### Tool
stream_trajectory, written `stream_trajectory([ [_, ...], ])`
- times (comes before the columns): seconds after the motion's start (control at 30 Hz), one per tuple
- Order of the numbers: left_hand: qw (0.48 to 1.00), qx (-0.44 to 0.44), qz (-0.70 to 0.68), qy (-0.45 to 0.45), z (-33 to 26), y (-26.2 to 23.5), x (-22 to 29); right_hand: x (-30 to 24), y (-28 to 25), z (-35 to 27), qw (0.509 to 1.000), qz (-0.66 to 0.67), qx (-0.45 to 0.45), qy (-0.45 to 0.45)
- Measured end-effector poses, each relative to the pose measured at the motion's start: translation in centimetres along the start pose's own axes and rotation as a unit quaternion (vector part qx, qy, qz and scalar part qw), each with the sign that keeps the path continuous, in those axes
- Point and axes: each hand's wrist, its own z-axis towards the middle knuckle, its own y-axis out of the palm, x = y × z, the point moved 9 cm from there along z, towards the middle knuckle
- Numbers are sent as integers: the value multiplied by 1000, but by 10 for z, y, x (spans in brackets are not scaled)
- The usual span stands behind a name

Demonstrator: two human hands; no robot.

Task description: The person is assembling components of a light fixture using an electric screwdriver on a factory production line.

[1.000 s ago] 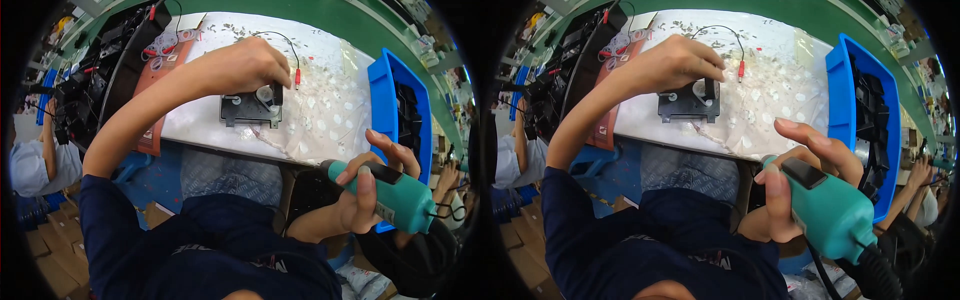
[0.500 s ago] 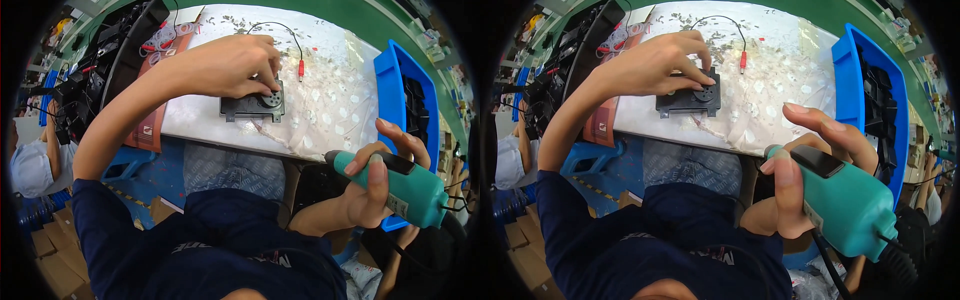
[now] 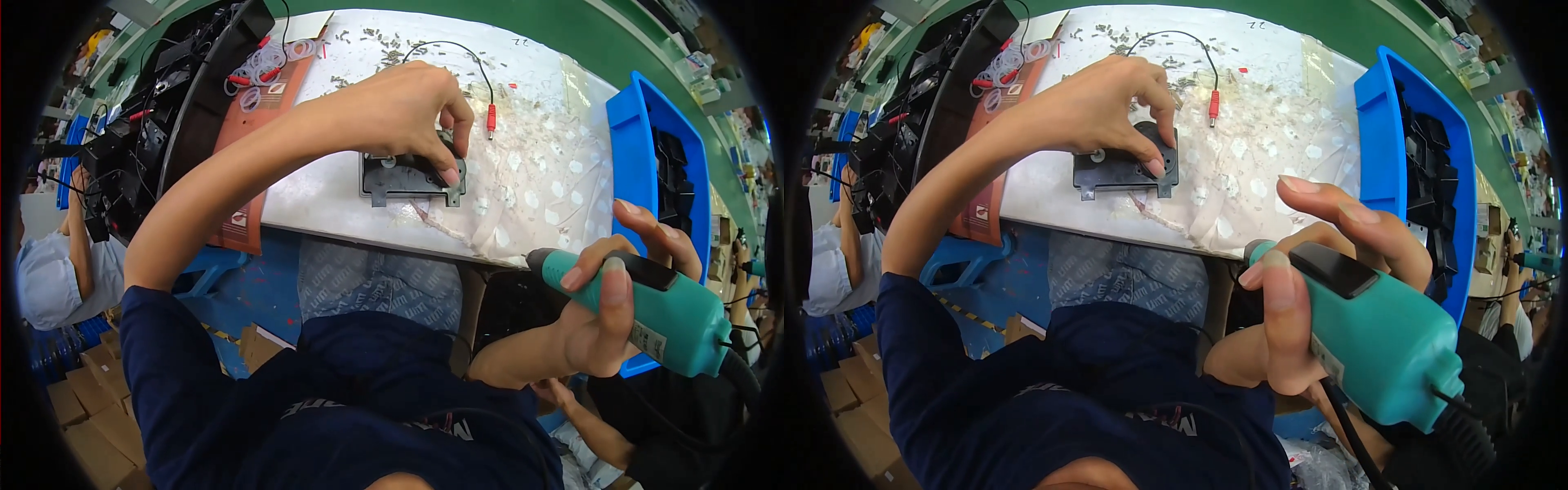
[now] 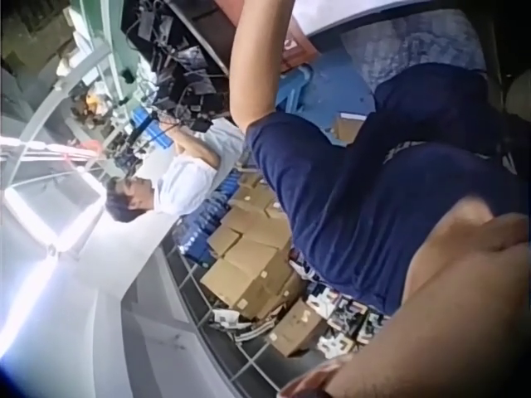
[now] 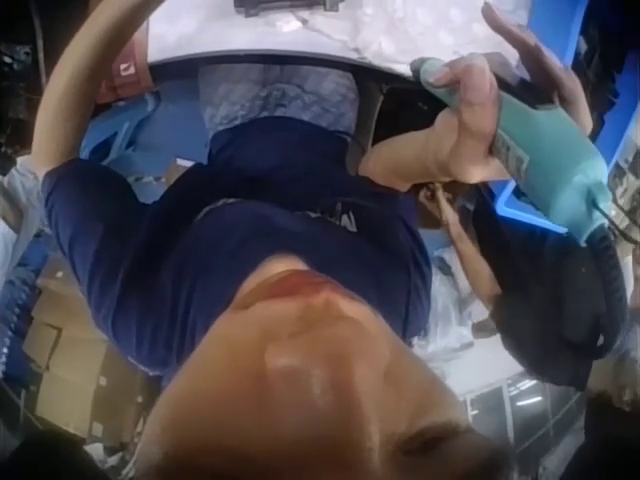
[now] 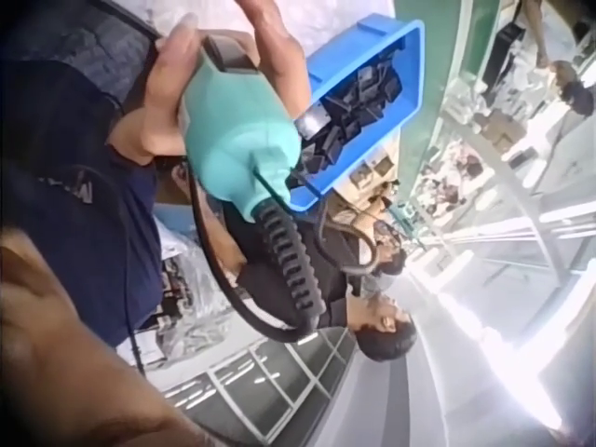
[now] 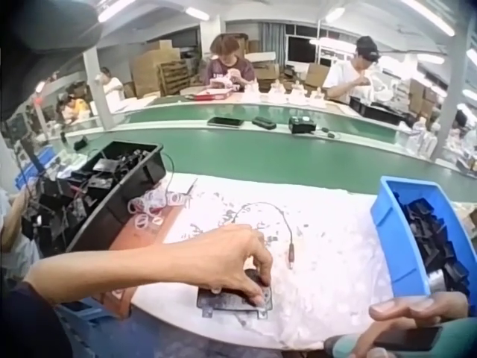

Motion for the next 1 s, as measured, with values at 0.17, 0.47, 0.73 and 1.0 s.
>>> stream_trajectory([
  [0.17,998,4,51,31,4,-3,-1,-18,5,15,992,71,-34,-96],
  [0.47,978,202,-53,-29,18,-47,-87,-39,-7,95,955,259,13,-148],
  [0.73,965,245,-80,-52,45,-26,-106,1,0,142,974,195,33,-108],
  [1.0,943,322,-39,71,33,-34,-95,31,30,154,979,179,36,-90],
])
